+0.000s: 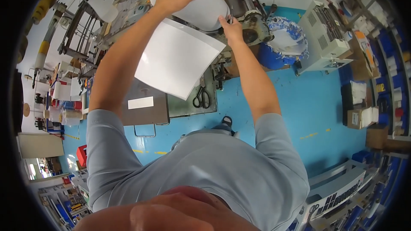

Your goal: Operating an industrial machine to process and cut large sheets of white material.

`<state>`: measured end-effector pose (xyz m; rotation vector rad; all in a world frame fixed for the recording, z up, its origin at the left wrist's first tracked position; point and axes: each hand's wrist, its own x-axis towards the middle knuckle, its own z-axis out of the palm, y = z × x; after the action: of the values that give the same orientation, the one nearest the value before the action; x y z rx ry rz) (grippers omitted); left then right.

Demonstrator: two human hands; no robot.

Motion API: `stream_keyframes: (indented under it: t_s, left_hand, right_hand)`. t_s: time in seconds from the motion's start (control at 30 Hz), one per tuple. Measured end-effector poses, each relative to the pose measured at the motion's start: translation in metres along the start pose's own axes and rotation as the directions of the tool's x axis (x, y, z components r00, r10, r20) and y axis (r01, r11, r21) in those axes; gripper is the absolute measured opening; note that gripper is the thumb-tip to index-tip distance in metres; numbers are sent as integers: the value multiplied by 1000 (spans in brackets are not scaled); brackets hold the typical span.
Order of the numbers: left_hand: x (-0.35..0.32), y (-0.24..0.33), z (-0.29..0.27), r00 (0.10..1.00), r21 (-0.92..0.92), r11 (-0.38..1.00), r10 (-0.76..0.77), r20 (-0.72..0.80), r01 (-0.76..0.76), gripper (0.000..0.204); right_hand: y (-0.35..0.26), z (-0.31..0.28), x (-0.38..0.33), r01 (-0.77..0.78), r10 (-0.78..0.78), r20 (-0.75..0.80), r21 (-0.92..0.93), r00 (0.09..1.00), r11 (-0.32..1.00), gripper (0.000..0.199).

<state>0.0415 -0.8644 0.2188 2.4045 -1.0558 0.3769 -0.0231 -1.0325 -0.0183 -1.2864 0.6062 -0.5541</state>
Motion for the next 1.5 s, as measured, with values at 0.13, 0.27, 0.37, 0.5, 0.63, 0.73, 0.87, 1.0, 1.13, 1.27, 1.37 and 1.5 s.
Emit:
stream_keyframes:
  t_s: [0.13, 0.27, 0.37, 0.5, 0.63, 0.73, 0.87, 1.0, 1.13, 1.27, 1.37, 1.5]
  left_hand:
    - [32, 5, 9, 985, 93, 995, 23, 169, -39, 67]
    - [65, 4, 21, 978, 116, 990, 60, 199, -84, 72]
    - [85, 7, 33, 979, 136, 977, 143, 145, -163, 74]
    - [102, 19, 47, 955, 217, 954, 150, 254, -208, 77]
    - [95, 13, 47, 957, 165, 963, 172, 233, -213, 77]
    - [85, 4, 37, 942, 58, 945, 312, 121, -321, 69]
    - [46, -32, -8, 933, -88, 931, 344, -108, -354, 56]
    - [-65, -90, -49, 946, -176, 954, 194, -258, -243, 45]
    - [-209, -120, -46, 893, -710, 671, -429, -135, 215, 42]
    - [-304, -109, -15, 534, -725, -218, -546, 645, 653, 57]
    - [-323, -125, 4, 583, -436, -708, -42, 812, 556, 58]
    - [-312, -173, -3, 664, -567, -674, -150, 732, 473, 51]
  right_hand:
    - [13, 2, 14, 34, -33, 48, -27, 998, 999, 51]
    - [13, -1, 1, -31, 10, 125, 166, 992, 986, 46]
    - [2, -17, -24, -194, 177, 119, 150, 977, 970, 47]
    - [-13, -26, -63, -128, 104, 185, 121, 977, 984, 47]
    - [-36, -7, -88, 78, -60, 208, -81, 976, 994, 33]
    - [-59, 3, -109, 72, -70, 245, 0, 967, 997, 23]
    - [-81, 8, -157, -46, 11, 265, 127, 964, 991, 19]
    - [-86, 18, -208, -46, -118, 329, 451, 937, 892, 22]
    - [-82, 42, -240, -34, -274, 376, 639, 885, 768, 26]
    - [-77, 75, -236, -81, -281, 426, 658, 860, 749, 32]
    - [-73, 89, -233, -105, -320, 450, 699, 834, 707, 37]
    - [-76, 89, -237, 54, -343, 380, 599, 859, 799, 39]
